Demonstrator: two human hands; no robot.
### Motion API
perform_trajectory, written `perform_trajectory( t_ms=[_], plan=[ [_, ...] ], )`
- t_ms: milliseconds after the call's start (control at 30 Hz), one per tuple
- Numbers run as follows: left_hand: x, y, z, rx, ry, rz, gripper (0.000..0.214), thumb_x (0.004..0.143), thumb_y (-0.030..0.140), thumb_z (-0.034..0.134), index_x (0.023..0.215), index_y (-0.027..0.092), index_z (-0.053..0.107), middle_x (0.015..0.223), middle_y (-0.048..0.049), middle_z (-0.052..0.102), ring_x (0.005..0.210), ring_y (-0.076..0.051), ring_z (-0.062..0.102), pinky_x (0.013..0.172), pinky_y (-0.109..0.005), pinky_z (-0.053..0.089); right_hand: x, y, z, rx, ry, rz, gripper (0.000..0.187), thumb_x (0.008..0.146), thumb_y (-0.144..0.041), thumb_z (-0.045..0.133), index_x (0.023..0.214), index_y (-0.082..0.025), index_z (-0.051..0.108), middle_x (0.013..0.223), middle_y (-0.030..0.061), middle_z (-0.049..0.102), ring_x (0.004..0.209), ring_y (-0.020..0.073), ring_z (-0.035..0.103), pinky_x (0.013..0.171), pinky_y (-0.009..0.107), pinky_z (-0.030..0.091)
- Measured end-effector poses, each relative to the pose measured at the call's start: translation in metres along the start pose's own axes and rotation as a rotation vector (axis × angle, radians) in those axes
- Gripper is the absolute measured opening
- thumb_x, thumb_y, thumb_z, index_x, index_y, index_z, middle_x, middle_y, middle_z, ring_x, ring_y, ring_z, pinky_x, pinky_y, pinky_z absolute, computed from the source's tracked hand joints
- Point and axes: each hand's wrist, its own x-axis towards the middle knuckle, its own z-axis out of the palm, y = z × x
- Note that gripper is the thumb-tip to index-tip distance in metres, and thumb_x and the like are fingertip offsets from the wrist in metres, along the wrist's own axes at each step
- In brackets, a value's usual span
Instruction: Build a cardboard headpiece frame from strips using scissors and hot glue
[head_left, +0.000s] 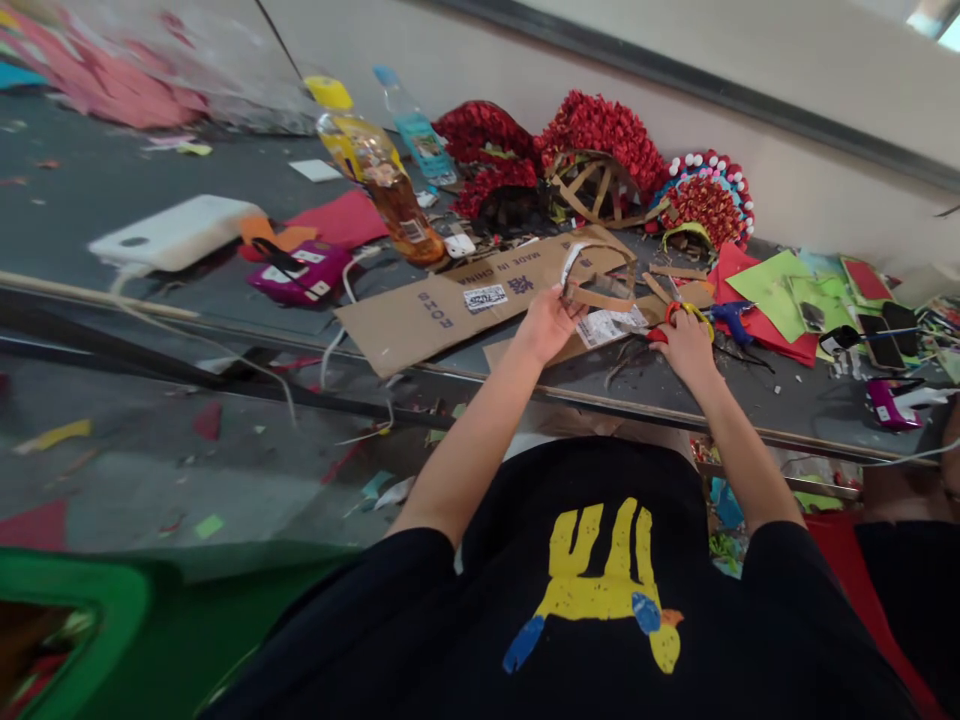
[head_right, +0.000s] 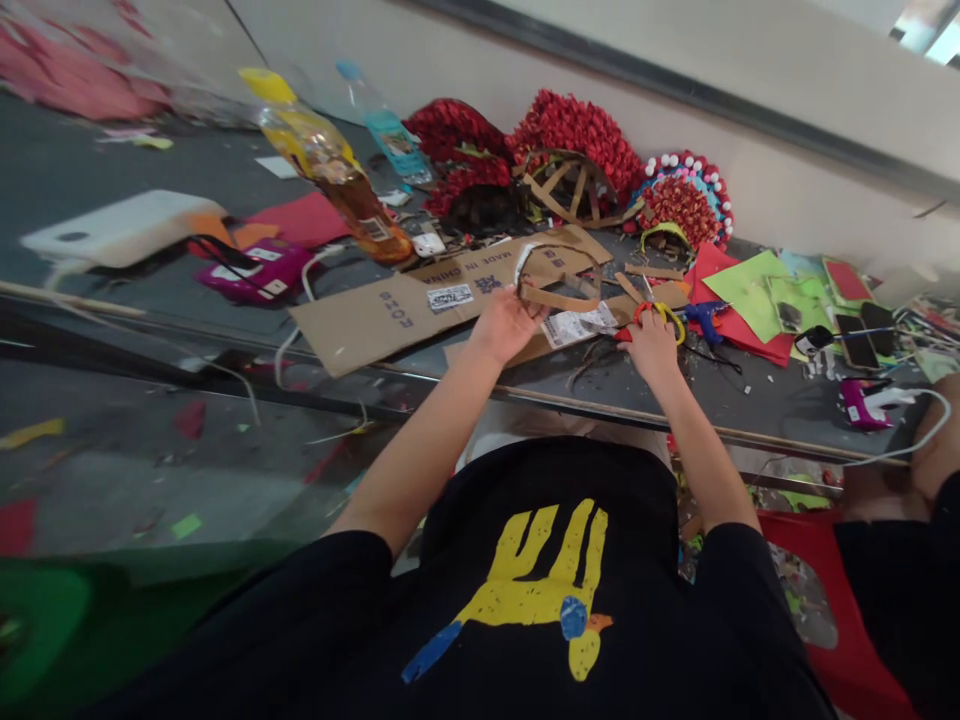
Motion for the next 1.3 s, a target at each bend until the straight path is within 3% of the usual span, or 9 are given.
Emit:
perform_trajectory(
  t_ms=[233, 367, 533, 733, 967, 1033, 1133, 1200, 1300],
  plan=[
    [-0.002, -0.004, -0.004, -0.087, -0.078, -0.043, 0.011, 0.085, 0.023, 0.055, 0.076, 0.019, 0.06, 0.075, 0.0023, 0.07, 0.067, -0.01, 0.067, 0.079, -0.026, 0.053, -0.001, 0.011, 0.003, 0.2, 0.227, 0.065, 0.037, 0.091, -0.041, 0.046, 0.115, -0.017, 0.062, 0.134, 0.0184, 0.048, 0.126, 0.0327, 0.041, 0.101, 0.049, 0.035],
    [-0.006, -0.003, -0.002, -0.091, -0.089, -0.062, 0.013, 0.086, 0.022, 0.054, 0.074, 0.019, 0.059, 0.076, 0.0024, 0.07, 0.069, -0.01, 0.067, 0.079, -0.027, 0.053, 0.004, 0.01, 0.005, 0.331, 0.311, 0.035, 0.039, 0.092, -0.041, 0.042, 0.116, -0.015, 0.058, 0.128, 0.0188, 0.055, 0.122, 0.0302, 0.046, 0.102, 0.049, 0.034],
    [-0.007, 0.001, 0.0, -0.078, -0.06, -0.017, 0.015, 0.086, 0.03, 0.057, 0.076, 0.021, 0.061, 0.072, 0.0034, 0.07, 0.066, -0.01, 0.066, 0.083, -0.028, 0.053, 0.02, 0.001, -0.001, 0.337, 0.207, 0.023, 0.042, 0.094, -0.044, 0.035, 0.114, -0.015, 0.059, 0.107, 0.0181, 0.066, 0.102, 0.0307, 0.058, 0.093, 0.046, 0.04],
    [0.0, 0.011, -0.005, -0.09, -0.013, 0.083, 0.025, 0.084, 0.041, 0.059, 0.071, 0.021, 0.056, 0.064, 0.0035, 0.065, 0.07, -0.01, 0.067, 0.086, -0.029, 0.052, 0.038, -0.008, -0.029, 0.24, 0.119, 0.001, 0.044, 0.096, -0.043, 0.033, 0.117, -0.015, 0.06, 0.105, 0.0175, 0.069, 0.097, 0.0309, 0.06, 0.084, 0.039, 0.044],
    [-0.006, 0.016, -0.003, -0.027, -0.001, 0.183, 0.023, 0.079, 0.037, 0.065, 0.07, 0.021, 0.052, 0.066, 0.0029, 0.064, 0.076, -0.011, 0.067, 0.092, -0.03, 0.051, 0.018, 0.008, -0.052, 0.113, 0.042, 0.184, 0.044, 0.095, -0.043, 0.033, 0.103, -0.013, 0.064, 0.098, 0.0202, 0.07, 0.092, 0.0323, 0.064, 0.078, 0.039, 0.043],
    [-0.009, 0.016, -0.001, -0.018, -0.003, 0.202, 0.022, 0.076, 0.035, 0.067, 0.07, 0.021, 0.052, 0.069, 0.0034, 0.066, 0.075, -0.011, 0.067, 0.092, -0.03, 0.051, 0.006, 0.015, -0.051, 0.198, 0.063, 0.224, 0.045, 0.095, -0.048, 0.032, 0.098, -0.016, 0.064, 0.089, 0.0168, 0.07, 0.084, 0.0301, 0.064, 0.075, 0.038, 0.043],
    [-0.016, 0.015, 0.006, 0.037, -0.005, 0.272, 0.024, 0.073, 0.035, 0.071, 0.07, 0.021, 0.052, 0.075, 0.0039, 0.069, 0.077, -0.011, 0.068, 0.092, -0.031, 0.05, -0.015, 0.015, -0.048, 0.514, 0.11, 0.161, 0.043, 0.092, -0.056, 0.036, 0.093, -0.021, 0.06, 0.073, 0.0062, 0.064, 0.069, 0.0222, 0.058, 0.069, 0.033, 0.042],
    [-0.025, 0.014, 0.012, 0.082, -0.007, 0.335, 0.024, 0.072, 0.034, 0.072, 0.069, 0.02, 0.053, 0.076, 0.0029, 0.07, 0.082, -0.012, 0.069, 0.093, -0.033, 0.05, -0.033, 0.005, -0.047, 0.788, 0.165, 0.115, 0.039, 0.089, -0.059, 0.04, 0.093, -0.024, 0.057, 0.066, 0.0, 0.058, 0.062, 0.0171, 0.052, 0.064, 0.03, 0.042],
    [-0.043, 0.008, 0.026, 0.131, 0.014, 0.407, 0.021, 0.075, 0.033, 0.07, 0.068, 0.018, 0.058, 0.074, 0.0005, 0.07, 0.091, -0.015, 0.069, 0.095, -0.035, 0.05, -0.063, -0.026, -0.045, 1.066, 0.2, 0.102, 0.034, 0.088, -0.057, 0.046, 0.089, -0.025, 0.057, 0.07, -0.0019, 0.056, 0.06, 0.0128, 0.048, 0.059, 0.026, 0.04]
  ],
)
